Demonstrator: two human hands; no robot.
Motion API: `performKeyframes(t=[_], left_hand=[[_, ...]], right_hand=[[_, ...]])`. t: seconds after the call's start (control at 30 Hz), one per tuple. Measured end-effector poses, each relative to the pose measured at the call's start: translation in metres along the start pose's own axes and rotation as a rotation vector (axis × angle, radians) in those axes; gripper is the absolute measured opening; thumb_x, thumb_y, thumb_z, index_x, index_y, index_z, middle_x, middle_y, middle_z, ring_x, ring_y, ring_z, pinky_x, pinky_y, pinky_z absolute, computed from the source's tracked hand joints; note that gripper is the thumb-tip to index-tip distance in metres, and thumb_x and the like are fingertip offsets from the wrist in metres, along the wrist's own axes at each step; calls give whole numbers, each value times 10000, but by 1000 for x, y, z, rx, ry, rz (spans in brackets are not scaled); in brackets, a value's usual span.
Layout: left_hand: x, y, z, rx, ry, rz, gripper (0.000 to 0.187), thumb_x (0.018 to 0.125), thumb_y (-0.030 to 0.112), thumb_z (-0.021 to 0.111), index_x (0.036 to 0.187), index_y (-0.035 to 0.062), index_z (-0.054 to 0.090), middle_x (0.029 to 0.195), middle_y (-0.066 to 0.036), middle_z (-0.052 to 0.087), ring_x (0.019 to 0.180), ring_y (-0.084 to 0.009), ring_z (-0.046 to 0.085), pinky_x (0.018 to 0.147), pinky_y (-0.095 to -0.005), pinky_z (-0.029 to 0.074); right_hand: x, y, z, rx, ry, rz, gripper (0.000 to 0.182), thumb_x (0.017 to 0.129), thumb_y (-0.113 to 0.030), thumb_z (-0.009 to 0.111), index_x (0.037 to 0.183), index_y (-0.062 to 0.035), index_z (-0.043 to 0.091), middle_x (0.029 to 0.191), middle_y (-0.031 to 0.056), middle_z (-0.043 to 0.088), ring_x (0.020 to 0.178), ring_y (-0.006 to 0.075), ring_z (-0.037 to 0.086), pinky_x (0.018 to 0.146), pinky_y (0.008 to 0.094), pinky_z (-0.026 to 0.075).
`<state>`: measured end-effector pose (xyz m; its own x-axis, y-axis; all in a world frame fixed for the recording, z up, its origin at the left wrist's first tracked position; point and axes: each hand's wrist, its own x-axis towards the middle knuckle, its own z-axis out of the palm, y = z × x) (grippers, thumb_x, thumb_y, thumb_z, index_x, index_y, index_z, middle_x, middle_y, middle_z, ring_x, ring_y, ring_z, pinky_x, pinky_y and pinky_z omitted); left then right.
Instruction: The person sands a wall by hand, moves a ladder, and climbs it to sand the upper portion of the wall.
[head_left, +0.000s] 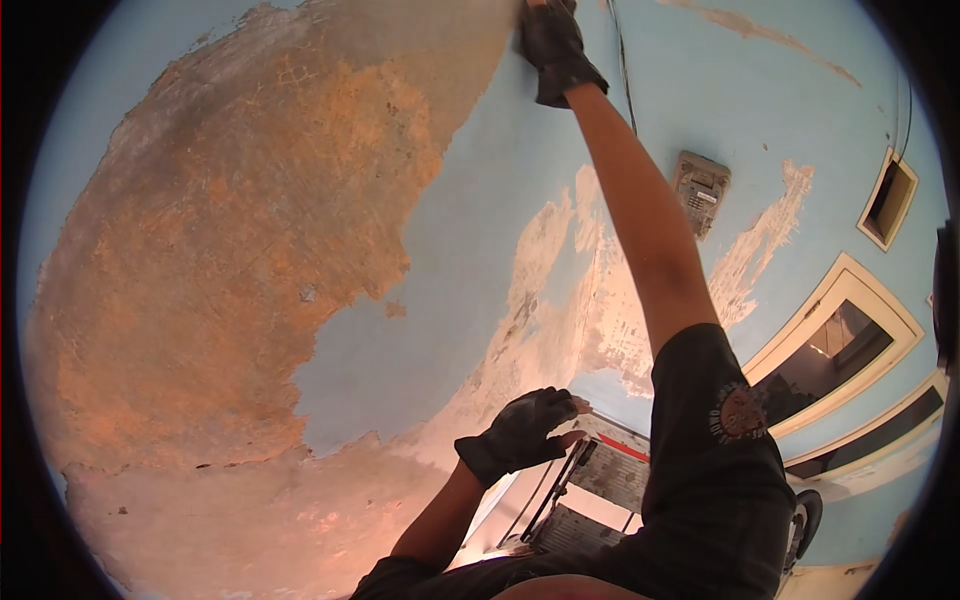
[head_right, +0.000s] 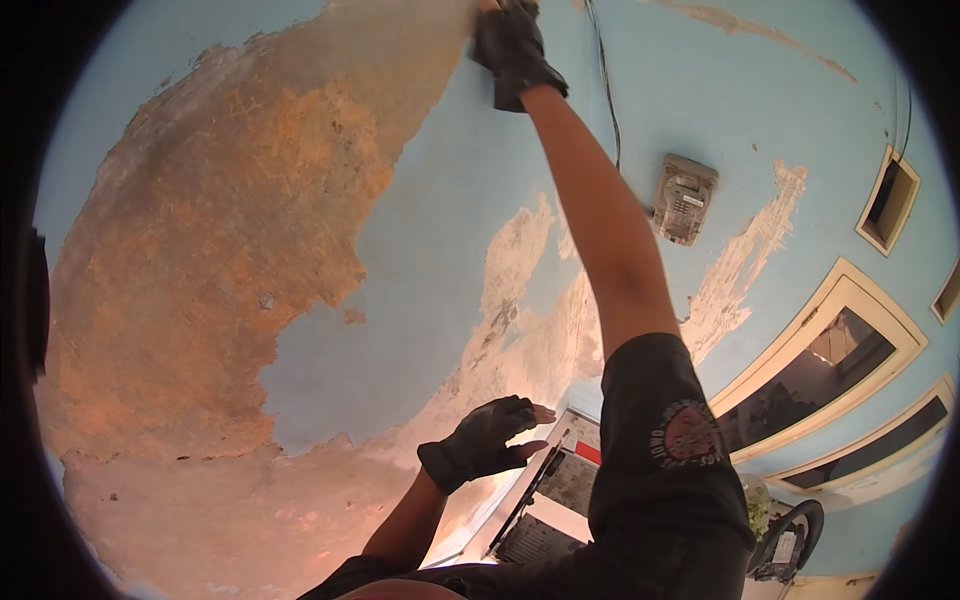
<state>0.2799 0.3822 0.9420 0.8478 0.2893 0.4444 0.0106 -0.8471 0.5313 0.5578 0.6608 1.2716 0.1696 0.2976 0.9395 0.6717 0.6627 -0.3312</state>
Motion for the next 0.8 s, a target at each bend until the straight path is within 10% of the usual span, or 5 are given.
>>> performKeyframes(t=[0.1, 0.17, 0.27, 0.57, 0.8], left_hand=[[-5, -4, 3, -23, 38, -11, 371, 877, 193, 746, 1207, 57, 646, 1120, -139, 683, 990, -331, 673, 848, -403, 563], [-1, -12, 16, -130, 66, 11, 363, 881, 190, 738, 1208, 61, 644, 1117, -140, 682, 987, -336, 669, 856, -407, 561], [14, -8, 26, -64, -36, -5, 355, 891, 201, 728, 1207, 62, 643, 1121, -139, 681, 1000, -337, 664, 880, -408, 556], [-3, 3, 8, -84, 23, -36, 363, 896, 205, 732, 1223, 78, 642, 1127, -131, 679, 1000, -326, 667, 867, -394, 555], [5, 14, 11, -247, -19, -59, 371, 893, 204, 754, 1222, 73, 640, 1148, -129, 682, 1023, -318, 674, 871, -388, 561]], right_hand=[[-32, -57, 18, 377, 64, 140, 335, 937, -322, 624, 1086, -22, 624, 1073, 147, 654, 1040, 277, 643, 896, 443, 519], [-61, -101, 40, -439, 149, -681, 364, 843, -405, 680, 931, -59, 611, 885, 101, 618, 913, 296, 634, 894, 499, 509], [-123, -186, 28, -116, -163, -811, 806, 808, -680, 655, 1473, -248, 510, 1563, 204, 373, 1461, 415, 304, 1166, 625, 252], [-28, -95, 29, -150, 244, -189, 659, 1012, -472, 424, 1439, 29, 454, 1412, 241, 529, 1436, 371, 306, 1196, 466, 257], [-110, -220, 35, -112, 9, -845, 662, 880, -537, 644, 1405, -142, 560, 1398, 190, 537, 1340, 350, 465, 1115, 523, 358]])
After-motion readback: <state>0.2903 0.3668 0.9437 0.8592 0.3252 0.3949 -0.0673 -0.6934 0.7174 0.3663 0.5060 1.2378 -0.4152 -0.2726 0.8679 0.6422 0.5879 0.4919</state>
